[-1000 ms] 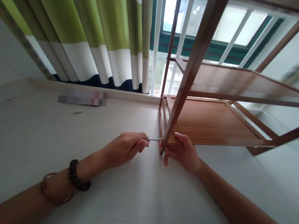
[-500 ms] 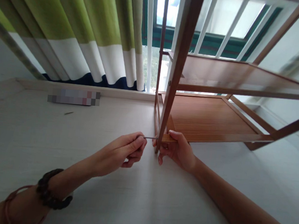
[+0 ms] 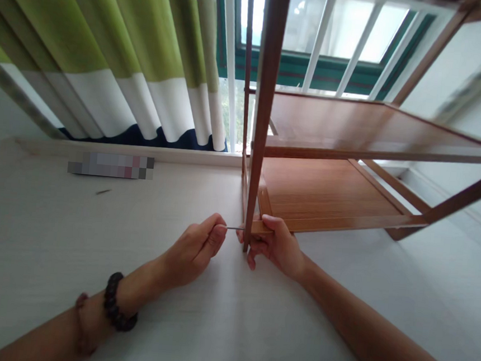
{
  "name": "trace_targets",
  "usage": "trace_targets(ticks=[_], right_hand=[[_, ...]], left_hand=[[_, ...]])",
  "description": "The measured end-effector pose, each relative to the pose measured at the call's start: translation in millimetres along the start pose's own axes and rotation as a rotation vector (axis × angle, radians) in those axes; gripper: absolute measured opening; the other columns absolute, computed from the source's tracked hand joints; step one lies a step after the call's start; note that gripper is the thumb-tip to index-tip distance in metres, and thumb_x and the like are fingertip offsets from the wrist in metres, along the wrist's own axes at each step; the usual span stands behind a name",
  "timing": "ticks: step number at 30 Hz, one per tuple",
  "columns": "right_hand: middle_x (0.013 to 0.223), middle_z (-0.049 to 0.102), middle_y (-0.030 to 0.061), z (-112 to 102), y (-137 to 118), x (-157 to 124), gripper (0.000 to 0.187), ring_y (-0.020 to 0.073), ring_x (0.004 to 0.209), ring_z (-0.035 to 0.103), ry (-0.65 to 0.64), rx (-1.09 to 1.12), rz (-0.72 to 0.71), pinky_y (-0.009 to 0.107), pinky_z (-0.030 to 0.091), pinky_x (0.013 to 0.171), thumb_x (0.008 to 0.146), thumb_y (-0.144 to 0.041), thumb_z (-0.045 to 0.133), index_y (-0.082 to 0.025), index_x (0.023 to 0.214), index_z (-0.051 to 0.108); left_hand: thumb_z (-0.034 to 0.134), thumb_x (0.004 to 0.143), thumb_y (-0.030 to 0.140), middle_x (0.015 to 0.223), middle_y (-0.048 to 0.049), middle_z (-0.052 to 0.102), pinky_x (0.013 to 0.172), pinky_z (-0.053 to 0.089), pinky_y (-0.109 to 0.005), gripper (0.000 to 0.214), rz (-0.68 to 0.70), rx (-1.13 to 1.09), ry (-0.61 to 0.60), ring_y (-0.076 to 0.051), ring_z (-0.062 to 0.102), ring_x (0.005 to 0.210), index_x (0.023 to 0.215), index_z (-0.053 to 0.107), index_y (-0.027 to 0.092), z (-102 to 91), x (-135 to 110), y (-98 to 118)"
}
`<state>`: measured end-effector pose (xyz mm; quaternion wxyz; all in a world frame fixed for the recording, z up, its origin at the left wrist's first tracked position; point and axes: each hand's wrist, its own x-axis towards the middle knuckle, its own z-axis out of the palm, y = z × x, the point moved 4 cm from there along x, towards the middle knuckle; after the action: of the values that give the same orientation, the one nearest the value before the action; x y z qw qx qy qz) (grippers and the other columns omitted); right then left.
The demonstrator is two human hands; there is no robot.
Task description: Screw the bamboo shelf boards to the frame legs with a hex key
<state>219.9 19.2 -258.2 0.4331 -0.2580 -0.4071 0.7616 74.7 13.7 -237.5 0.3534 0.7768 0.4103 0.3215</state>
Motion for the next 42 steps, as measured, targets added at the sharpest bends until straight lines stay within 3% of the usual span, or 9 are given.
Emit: trace_targets(ticks=[5, 9, 14, 19, 24, 26, 32, 38, 42], right_hand=[[0.066, 0.056, 0.0027, 1, -2, 0, 0.026, 0.0059, 0.041, 0.028, -0.034, 0.026, -0.012, 0.029, 0.046, 0.042, 0.077, -0.038, 0.036, -0.015, 0.072, 0.049], [0.063, 0.055, 0.0025, 1, -3, -1, 0.030, 0.0065, 0.040, 0.026, -0.049, 0.031, -0.032, 0.027, 0.045, 0.039, 0.078, -0.038, 0.036, -0.014, 0.072, 0.053], [0.065, 0.056, 0.0045, -2, 1, -2, 0.035, 0.0077, 0.041, 0.028, -0.037, 0.046, -0.016, 0.027, 0.043, 0.036, 0.081, -0.038, 0.033, -0.013, 0.072, 0.057], [0.063, 0.055, 0.0025, -1, 1, -2, 0.032, 0.0069, 0.039, 0.028, -0.051, 0.068, -0.014, 0.026, 0.043, 0.036, 0.081, -0.037, 0.035, -0.015, 0.072, 0.056], [0.065, 0.055, 0.0026, 0, 0, -3, 0.031, 0.0068, 0.040, 0.028, -0.047, 0.052, -0.007, 0.026, 0.043, 0.036, 0.081, -0.038, 0.035, -0.015, 0.073, 0.055], [0.063, 0.054, 0.0022, 0, 0, -2, 0.032, 0.0068, 0.041, 0.028, -0.059, 0.043, -0.009, 0.026, 0.043, 0.036, 0.081, -0.039, 0.035, -0.015, 0.074, 0.055], [0.059, 0.050, 0.0007, -1, 1, -1, 0.033, 0.0069, 0.041, 0.028, -0.059, 0.046, 0.002, 0.026, 0.043, 0.036, 0.080, -0.041, 0.035, -0.014, 0.071, 0.053], [0.072, 0.058, 0.0053, 0, -2, -2, 0.031, 0.0061, 0.041, 0.029, -0.080, 0.046, -0.015, 0.026, 0.042, 0.035, 0.081, -0.039, 0.034, -0.015, 0.067, 0.047], [0.067, 0.056, 0.0028, 0, -1, -1, 0.029, 0.0061, 0.040, 0.029, -0.066, 0.057, -0.016, 0.026, 0.042, 0.035, 0.081, -0.038, 0.034, -0.015, 0.069, 0.047]], left_hand=[[0.031, 0.088, 0.038, 0.052, 0.0067, 0.035, 0.048, 0.027, -0.022, 0.028, 0.039, 0.071, 0.071, -0.007, 0.031, 0.046, 0.070, 0.040, 0.019, 0.6, 1, 3], [0.032, 0.087, 0.044, 0.051, 0.0066, 0.031, 0.045, 0.024, -0.021, 0.034, -0.060, -0.274, 0.054, -0.007, 0.028, 0.045, 0.070, 0.042, 0.017, 7.0, 0, 2], [0.028, 0.082, 0.054, 0.043, 0.0074, 0.024, 0.041, 0.016, -0.020, 0.046, -0.297, -0.748, -0.122, -0.006, 0.020, 0.039, 0.066, 0.046, 0.015, 19.5, -2, -3], [0.034, 0.081, 0.049, 0.039, 0.0068, 0.024, 0.039, 0.013, -0.020, 0.043, -0.449, -0.889, -0.250, -0.005, 0.019, 0.036, 0.055, 0.044, 0.015, 15.5, -3, -3], [0.036, 0.083, 0.046, 0.037, 0.0081, 0.013, 0.035, 0.010, -0.020, 0.044, -0.609, -0.983, -0.518, -0.006, 0.016, 0.034, 0.050, 0.031, 0.018, 4.3, -8, -4], [0.038, 0.084, 0.044, 0.041, 0.0080, 0.015, 0.035, 0.010, -0.019, 0.041, -0.639, -1.029, -0.530, -0.005, 0.017, 0.037, 0.053, 0.029, 0.018, 1.1, -8, -4], [0.044, 0.083, 0.037, 0.056, 0.0063, 0.027, 0.037, 0.015, -0.016, 0.029, -0.455, -0.859, -0.313, -0.005, 0.024, 0.045, 0.064, 0.032, 0.018, 3.8, -5, -8], [0.044, 0.085, 0.032, 0.058, 0.0052, 0.039, 0.049, 0.028, -0.021, 0.019, 0.053, 0.054, 0.127, -0.006, 0.032, 0.050, 0.073, 0.042, 0.017, -8.3, -6, -8], [0.044, 0.085, 0.026, 0.064, 0.0036, 0.045, 0.051, 0.032, -0.020, 0.013, 0.151, 0.203, 0.257, -0.006, 0.037, 0.053, 0.076, 0.045, 0.017, -8.7, -7, 1]])
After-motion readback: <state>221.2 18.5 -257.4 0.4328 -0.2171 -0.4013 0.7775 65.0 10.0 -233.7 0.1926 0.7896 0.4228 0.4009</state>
